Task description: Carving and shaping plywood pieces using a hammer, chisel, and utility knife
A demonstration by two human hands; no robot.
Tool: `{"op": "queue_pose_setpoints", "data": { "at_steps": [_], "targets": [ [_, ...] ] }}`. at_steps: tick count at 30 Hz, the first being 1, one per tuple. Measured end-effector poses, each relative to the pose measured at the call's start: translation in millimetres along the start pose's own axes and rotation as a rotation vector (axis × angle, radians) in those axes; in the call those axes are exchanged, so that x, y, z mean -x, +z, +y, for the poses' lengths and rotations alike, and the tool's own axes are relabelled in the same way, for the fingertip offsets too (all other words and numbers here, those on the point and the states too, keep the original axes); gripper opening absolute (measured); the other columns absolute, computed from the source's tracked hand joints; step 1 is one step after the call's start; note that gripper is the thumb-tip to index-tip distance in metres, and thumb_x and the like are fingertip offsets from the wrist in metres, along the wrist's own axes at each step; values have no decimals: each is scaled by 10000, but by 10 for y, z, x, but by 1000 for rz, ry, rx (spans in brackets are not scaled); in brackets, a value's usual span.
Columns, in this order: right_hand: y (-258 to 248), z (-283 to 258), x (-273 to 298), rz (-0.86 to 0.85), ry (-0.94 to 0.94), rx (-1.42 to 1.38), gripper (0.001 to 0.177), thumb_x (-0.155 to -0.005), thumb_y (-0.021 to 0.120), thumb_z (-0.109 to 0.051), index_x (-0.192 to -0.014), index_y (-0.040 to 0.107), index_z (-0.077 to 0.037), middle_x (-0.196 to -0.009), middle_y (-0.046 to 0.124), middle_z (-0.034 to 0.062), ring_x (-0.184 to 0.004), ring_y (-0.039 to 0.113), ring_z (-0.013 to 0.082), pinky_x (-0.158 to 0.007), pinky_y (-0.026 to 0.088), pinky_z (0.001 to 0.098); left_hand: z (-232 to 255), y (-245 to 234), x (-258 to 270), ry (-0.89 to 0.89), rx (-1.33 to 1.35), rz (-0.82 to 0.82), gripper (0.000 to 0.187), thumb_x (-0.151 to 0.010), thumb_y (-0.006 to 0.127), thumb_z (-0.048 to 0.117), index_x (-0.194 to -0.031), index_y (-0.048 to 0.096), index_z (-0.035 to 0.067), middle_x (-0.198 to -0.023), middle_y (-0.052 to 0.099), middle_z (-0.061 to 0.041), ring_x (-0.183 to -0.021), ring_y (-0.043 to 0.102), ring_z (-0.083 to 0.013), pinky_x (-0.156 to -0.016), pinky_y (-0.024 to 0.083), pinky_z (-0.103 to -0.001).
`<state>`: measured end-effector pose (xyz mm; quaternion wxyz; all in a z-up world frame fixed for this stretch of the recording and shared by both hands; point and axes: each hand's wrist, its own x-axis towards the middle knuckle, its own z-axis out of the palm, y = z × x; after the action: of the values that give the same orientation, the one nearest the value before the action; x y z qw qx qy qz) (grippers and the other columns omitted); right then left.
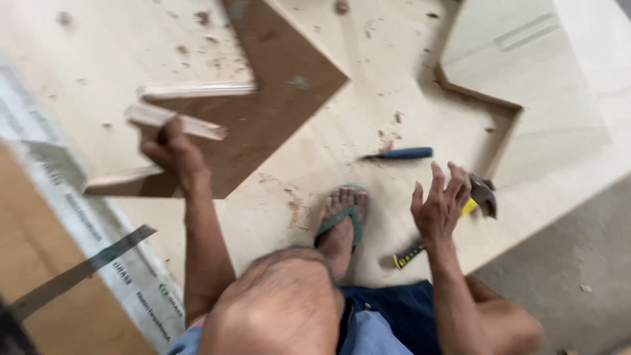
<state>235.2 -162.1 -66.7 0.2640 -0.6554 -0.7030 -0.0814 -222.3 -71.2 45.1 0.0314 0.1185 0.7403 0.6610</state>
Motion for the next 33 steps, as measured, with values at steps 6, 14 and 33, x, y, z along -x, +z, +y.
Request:
{"op": "queue_pose_setpoints", "data": {
  "at_steps": [6,14,33],
  "targets": [
    [490,-97,-418,-57,-373,196,494,-769,756,-165,-1261,712,-179,-1191,605,92,-1244,564,303,-1139,367,491,57,-2,92,297,-231,-471,295,-756,767,357,-940,718,131,-799,689,-102,-845,722,-264,-755,544,-381],
    [339,683,-395,-258,571,-286,201,-1094,373,-249,-1130,372,-52,-931,472,113,-684,500,256,-502,493,415,-523,-139,-654,169,-684,-705,321,-914,639,424,-704,515,215,-594,469,63,-469,419,-138,-448,396,-332],
    [658,2260,-234,-466,712,117,1268,-791,900,-583,-1496,265,259,-1629,-25,388,-1505,-86,508,-1253,-21,534,-1007,1116,-1597,536,-747,-861,365,-999,690,245,-1254,569,14,-1148,639,-172,-974,693,-281,-758,635,-380]
  ]
}}
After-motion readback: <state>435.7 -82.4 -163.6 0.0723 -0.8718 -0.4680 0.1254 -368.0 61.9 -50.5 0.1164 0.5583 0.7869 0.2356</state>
